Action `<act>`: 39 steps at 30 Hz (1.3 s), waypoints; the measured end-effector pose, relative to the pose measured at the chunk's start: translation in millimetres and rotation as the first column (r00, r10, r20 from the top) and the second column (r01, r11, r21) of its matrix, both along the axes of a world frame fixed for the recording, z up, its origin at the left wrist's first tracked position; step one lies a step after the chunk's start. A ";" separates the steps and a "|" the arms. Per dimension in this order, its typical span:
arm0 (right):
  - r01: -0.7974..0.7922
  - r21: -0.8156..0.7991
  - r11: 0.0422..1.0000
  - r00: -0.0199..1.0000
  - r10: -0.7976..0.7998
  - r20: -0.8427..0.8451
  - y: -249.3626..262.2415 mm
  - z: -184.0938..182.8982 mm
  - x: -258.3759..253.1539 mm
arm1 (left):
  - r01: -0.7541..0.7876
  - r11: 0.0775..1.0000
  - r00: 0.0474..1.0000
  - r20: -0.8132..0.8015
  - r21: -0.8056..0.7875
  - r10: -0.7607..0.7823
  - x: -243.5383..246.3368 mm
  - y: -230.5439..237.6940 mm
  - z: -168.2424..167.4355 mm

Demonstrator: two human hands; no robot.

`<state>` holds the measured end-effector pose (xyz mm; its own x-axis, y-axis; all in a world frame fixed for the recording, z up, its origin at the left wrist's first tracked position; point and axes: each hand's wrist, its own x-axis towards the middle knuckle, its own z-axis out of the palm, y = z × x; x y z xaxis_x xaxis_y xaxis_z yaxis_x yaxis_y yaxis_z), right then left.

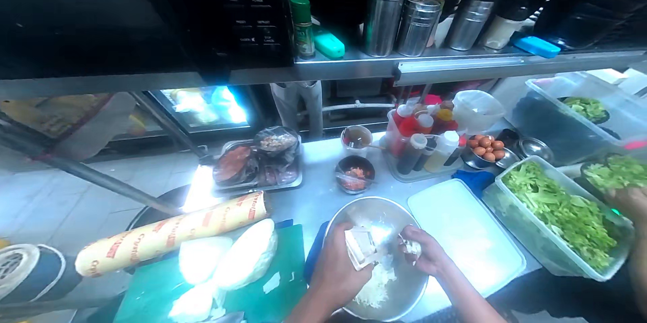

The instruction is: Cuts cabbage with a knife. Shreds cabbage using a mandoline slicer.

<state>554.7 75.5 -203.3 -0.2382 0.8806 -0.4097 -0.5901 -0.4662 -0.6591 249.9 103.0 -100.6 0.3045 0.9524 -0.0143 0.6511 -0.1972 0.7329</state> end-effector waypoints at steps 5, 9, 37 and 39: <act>-0.361 -0.164 0.918 0.464 0.329 0.822 6.2 15.9 -19.6 | 0.022 0.999 1.000 -0.022 0.028 -0.021 -3.0 1.8 -1.3; -0.557 -0.485 0.674 -0.306 0.376 0.875 -2.1 1.3 -47.2 | 0.023 1.000 0.999 -0.036 0.022 -0.022 -5.4 1.0 -0.1; -0.574 -0.485 0.660 -0.319 0.365 0.875 -8.7 -6.5 -56.3 | -0.076 0.996 0.996 0.051 -0.036 0.078 -10.7 11.3 -1.6; -0.514 -0.546 0.661 -0.448 0.336 0.828 -16.7 -10.0 -69.0 | -0.115 0.993 0.983 0.144 -0.022 0.117 -13.4 13.1 0.7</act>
<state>485.7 58.9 -213.3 -0.0467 0.7771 -0.6277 0.9862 -0.0640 -0.1526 236.6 116.1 -99.9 0.1918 0.9814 0.0085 0.5556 -0.1157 0.8233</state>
